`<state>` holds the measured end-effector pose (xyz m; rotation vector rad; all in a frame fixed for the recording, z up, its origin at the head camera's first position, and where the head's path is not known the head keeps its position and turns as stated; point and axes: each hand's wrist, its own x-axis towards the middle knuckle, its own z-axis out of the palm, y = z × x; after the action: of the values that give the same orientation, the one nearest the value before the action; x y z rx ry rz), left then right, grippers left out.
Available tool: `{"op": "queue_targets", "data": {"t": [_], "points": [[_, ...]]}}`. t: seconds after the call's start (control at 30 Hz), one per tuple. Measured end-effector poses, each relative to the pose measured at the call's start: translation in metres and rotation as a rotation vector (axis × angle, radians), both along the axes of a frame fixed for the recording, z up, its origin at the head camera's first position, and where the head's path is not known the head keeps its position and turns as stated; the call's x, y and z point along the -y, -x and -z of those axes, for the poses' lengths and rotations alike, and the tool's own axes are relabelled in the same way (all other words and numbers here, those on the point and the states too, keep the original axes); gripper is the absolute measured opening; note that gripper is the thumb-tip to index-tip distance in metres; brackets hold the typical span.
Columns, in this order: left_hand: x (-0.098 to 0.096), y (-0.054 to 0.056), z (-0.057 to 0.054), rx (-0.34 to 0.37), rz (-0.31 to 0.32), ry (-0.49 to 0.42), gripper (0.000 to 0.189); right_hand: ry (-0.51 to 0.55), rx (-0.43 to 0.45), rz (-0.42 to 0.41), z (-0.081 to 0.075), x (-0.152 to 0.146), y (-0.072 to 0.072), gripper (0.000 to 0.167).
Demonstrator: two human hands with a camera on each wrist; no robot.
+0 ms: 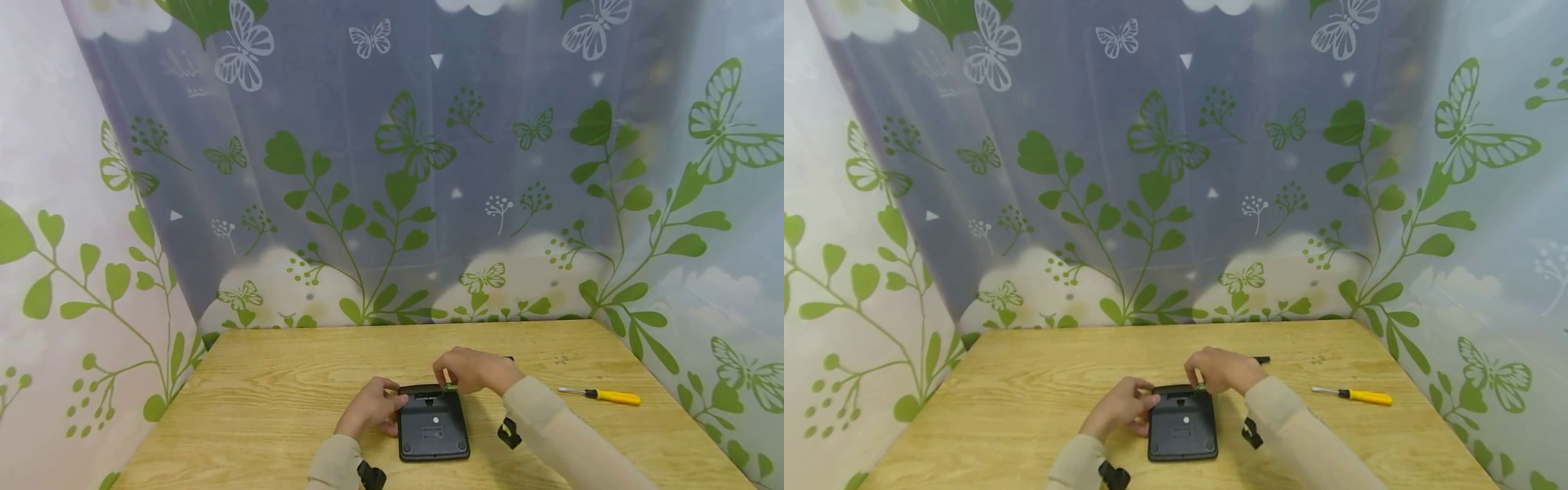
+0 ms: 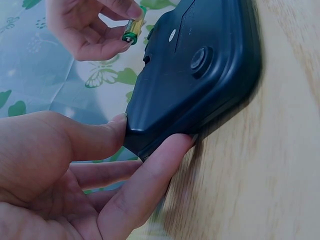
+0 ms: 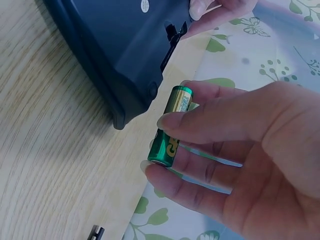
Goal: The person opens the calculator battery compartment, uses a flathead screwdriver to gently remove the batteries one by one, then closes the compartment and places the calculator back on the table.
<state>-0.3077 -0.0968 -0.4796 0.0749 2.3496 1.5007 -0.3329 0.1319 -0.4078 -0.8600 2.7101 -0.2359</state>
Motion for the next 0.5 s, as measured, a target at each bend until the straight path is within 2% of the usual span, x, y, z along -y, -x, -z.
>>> {"op": "queue_targets", "data": {"t": [0.5], "points": [[0.001,0.001,0.002,-0.009,0.003,-0.006,0.048,-0.002,-0.015,-0.035,0.003,-0.014,0.004,0.034]]}}
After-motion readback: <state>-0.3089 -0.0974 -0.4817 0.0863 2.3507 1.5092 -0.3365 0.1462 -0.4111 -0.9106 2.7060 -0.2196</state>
